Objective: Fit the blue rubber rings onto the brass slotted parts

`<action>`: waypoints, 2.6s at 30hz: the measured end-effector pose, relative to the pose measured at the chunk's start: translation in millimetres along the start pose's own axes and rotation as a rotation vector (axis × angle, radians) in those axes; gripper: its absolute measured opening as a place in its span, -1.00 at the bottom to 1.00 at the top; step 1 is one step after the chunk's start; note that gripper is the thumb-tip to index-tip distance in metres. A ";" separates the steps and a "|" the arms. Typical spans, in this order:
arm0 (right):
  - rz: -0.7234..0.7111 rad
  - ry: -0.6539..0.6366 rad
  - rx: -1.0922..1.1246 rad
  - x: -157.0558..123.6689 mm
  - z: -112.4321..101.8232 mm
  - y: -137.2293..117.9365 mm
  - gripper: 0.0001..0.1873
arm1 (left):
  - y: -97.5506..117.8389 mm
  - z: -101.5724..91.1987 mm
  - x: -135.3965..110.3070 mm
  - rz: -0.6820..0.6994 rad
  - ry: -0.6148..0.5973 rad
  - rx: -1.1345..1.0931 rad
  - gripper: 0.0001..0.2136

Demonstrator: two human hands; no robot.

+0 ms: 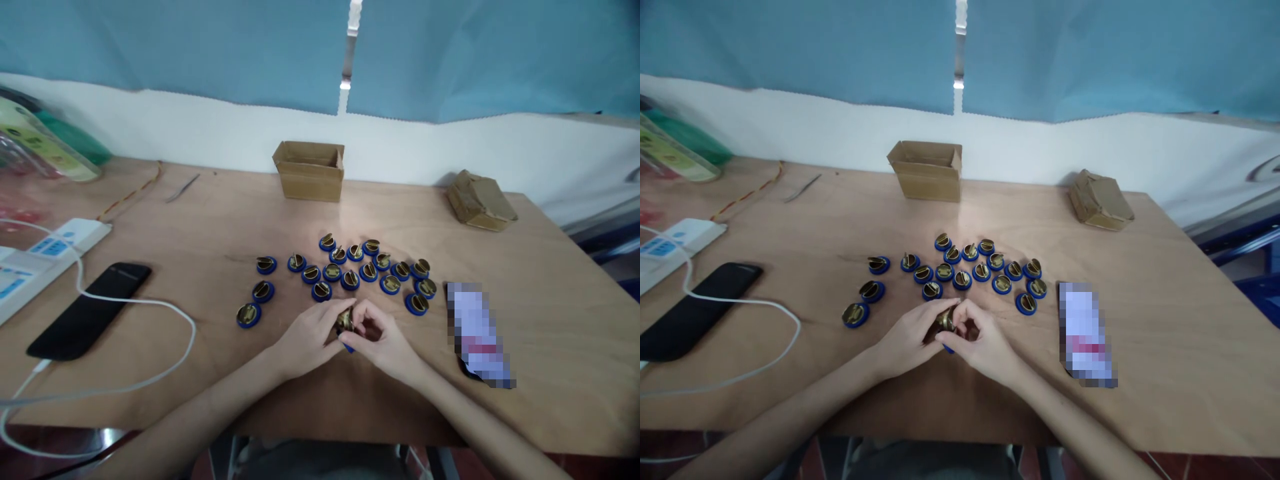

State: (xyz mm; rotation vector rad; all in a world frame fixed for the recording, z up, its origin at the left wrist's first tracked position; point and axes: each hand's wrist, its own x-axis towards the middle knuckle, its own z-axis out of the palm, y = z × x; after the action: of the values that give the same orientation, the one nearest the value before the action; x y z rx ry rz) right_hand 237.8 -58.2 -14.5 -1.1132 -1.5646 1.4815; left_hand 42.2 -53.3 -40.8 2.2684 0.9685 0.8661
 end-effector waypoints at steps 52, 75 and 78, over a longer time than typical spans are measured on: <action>-0.025 -0.079 -0.193 5.1 -9.8 1.4 -0.72 | 9.4 -3.0 6.2 0.093 0.097 0.129 -0.67; -0.082 -0.130 -0.179 5.3 -10.0 2.7 -0.66 | 11.2 -2.6 6.8 0.160 0.169 0.141 -0.65; -0.089 -0.129 -0.192 4.6 -9.3 3.6 -0.65 | 11.0 -2.6 6.7 0.160 0.168 0.142 -0.65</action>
State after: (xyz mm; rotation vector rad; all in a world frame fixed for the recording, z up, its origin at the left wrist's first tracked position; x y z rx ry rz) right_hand 245.0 -50.5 -17.5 -1.0565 -1.8539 1.3904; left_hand 48.7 -54.4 -29.4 2.4513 0.9574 1.1026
